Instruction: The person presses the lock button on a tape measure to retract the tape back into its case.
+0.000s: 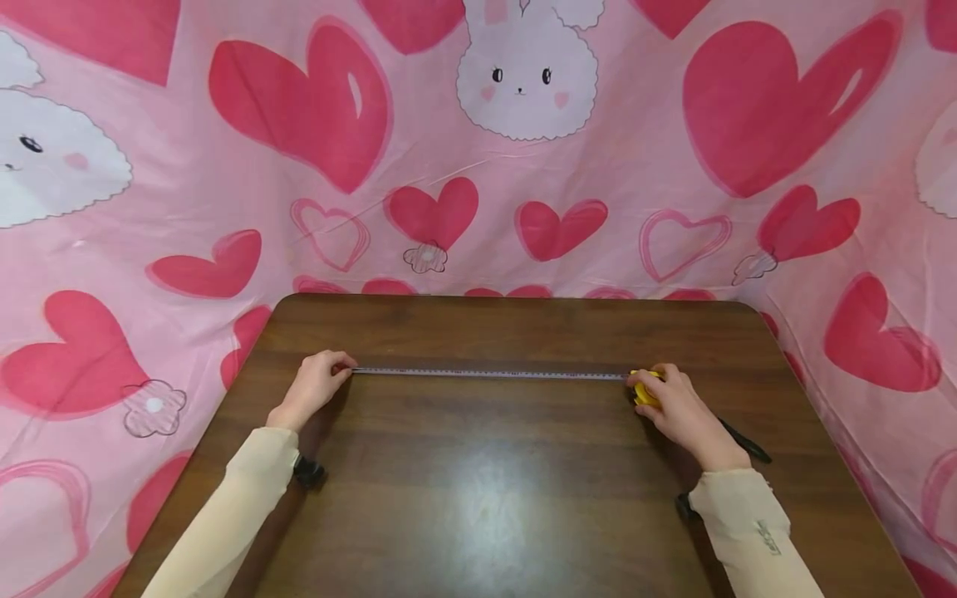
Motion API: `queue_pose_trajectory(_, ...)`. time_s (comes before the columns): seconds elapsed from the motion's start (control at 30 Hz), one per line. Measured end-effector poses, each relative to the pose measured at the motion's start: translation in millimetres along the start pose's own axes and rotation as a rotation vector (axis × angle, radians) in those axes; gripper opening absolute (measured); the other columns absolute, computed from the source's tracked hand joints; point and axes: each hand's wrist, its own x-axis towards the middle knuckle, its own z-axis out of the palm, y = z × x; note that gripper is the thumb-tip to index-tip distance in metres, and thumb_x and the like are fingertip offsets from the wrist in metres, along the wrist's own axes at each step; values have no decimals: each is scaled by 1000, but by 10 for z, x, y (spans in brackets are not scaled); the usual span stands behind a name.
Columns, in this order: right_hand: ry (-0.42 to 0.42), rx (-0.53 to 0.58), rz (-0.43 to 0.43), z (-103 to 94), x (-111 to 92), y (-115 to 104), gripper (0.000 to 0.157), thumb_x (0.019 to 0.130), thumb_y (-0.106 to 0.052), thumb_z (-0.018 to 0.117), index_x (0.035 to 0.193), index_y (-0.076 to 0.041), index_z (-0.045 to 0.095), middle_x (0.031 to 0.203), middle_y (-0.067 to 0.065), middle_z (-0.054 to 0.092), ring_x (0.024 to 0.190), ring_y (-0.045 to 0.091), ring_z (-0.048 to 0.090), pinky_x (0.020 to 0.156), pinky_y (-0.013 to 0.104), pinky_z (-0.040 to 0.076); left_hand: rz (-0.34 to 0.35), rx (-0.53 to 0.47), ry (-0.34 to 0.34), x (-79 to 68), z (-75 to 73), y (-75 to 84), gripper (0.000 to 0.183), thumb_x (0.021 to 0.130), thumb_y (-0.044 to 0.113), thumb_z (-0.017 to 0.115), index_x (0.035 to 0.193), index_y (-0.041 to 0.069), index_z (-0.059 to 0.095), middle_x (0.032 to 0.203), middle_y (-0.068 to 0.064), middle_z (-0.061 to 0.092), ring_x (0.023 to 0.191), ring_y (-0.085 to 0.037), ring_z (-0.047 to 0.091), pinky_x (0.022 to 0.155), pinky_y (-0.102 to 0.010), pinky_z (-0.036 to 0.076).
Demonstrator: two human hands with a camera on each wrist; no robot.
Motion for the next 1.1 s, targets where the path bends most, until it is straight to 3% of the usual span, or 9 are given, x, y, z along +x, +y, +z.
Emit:
queue_pose_trajectory(0.2,105,-35,-81,-33,-77,7,42,78,3,87,114,-10,68,116,38,54,102,60,54,79,73,48,-7,-9,-9,-64,-37,26,8,94,-2,72,97,2,77,97,-17,73,88,-34,64,85,-53,54)
queue_pose_trajectory(0.37,130,-49,-125,-81,-162,1,44,73,2,89,111,-11,70,114,34,57,100,53,56,77,69,49,11,2,-16,-118,-65,48,7,94,-2,72,97,2,77,96,-16,74,88,-33,65,84,-53,54)
queue_pose_trajectory(0.8,128,-59,-109,-136,-321,-52,42,74,-2,88,111,-15,72,118,26,53,101,44,52,74,62,48,-28,-46,-20,-209,-201,148,10,96,1,72,104,3,78,102,-16,77,88,-30,67,87,-52,58)
queue_pose_trajectory(1.1,199,-23,-116,-98,-303,-42,43,70,3,90,105,-16,72,116,32,56,102,52,52,77,70,46,-41,-54,-52,-195,-262,139,13,95,3,74,107,3,80,105,-17,78,87,-30,66,87,-52,59)
